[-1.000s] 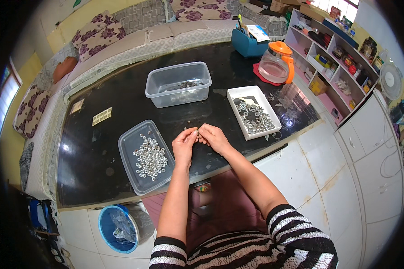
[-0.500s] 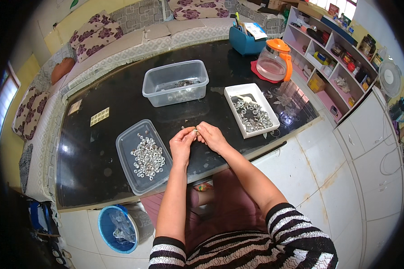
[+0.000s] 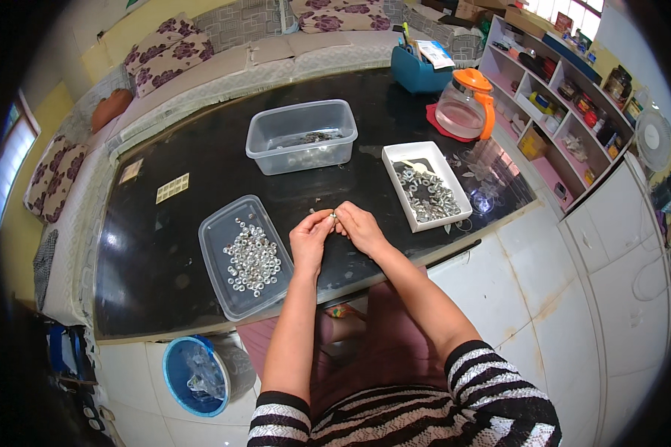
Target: The person assembles hardware components by hand, picking up small metal washers and nuts from plastic containers on a table and threading them together.
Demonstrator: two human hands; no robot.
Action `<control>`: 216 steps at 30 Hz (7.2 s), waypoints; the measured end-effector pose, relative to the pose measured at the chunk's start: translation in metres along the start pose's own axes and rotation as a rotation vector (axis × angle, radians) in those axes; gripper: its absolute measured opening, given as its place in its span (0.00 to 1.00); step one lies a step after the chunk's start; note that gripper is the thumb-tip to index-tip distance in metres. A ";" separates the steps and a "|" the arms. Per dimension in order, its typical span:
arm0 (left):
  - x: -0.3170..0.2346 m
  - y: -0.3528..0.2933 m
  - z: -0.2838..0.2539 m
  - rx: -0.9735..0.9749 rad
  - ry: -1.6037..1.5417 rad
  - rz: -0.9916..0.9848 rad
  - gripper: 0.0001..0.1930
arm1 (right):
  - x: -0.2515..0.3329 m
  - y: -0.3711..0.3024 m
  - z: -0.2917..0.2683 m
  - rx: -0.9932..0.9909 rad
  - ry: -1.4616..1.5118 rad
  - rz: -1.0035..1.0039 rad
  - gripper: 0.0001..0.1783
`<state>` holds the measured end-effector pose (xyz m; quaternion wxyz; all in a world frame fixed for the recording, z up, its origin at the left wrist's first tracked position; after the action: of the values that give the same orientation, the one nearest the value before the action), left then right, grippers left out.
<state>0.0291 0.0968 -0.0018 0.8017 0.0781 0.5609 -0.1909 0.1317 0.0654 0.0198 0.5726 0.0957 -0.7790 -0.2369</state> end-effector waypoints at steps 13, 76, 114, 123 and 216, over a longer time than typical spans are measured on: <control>-0.002 0.000 -0.001 0.001 -0.006 0.000 0.07 | -0.002 -0.001 0.004 -0.020 0.186 0.105 0.15; -0.006 -0.006 0.006 0.049 -0.049 0.002 0.09 | -0.008 -0.003 0.006 0.033 0.230 0.084 0.18; 0.001 0.000 0.006 0.064 -0.085 -0.017 0.09 | -0.012 -0.003 0.002 -0.018 0.181 0.172 0.19; -0.004 -0.003 0.004 0.001 -0.021 -0.002 0.08 | -0.014 -0.005 0.003 -0.010 0.163 0.212 0.20; -0.001 0.000 0.004 0.022 -0.040 -0.020 0.06 | -0.003 -0.001 0.006 0.041 0.157 0.124 0.20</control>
<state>0.0320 0.0957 0.0007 0.8099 0.0774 0.5436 -0.2064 0.1269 0.0670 0.0154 0.6435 0.0771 -0.7408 -0.1767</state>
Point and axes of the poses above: each hand's wrist, its own y-axis towards the middle knuckle, its own z-axis out of the palm, x = y × z, the point moved 10 cm from there along y, towards the middle knuckle, and after that the axes turned 12 degrees about -z, right-handed, at the moved point
